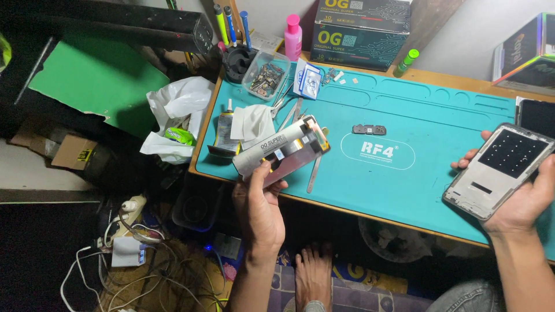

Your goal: The recorder is seen repairing a mobile phone, involving battery and screen component work.

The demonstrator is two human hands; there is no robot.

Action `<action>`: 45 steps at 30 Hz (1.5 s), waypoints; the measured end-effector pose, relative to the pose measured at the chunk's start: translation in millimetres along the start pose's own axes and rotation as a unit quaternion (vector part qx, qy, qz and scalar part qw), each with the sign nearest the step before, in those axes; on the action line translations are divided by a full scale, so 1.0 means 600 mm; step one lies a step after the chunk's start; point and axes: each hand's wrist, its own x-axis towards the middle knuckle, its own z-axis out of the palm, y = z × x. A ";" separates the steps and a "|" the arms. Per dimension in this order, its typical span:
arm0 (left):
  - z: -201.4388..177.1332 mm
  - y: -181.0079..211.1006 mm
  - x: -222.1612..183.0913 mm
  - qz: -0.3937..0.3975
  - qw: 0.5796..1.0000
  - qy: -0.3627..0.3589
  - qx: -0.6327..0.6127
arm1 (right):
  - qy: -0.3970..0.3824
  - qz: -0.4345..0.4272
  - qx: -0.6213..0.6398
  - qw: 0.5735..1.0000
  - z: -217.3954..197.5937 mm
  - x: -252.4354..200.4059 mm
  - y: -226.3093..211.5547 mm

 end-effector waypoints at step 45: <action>0.249 -0.143 -0.064 -0.268 0.892 -0.303 0.202 | 0.022 0.077 -0.121 0.989 0.182 -0.067 -0.099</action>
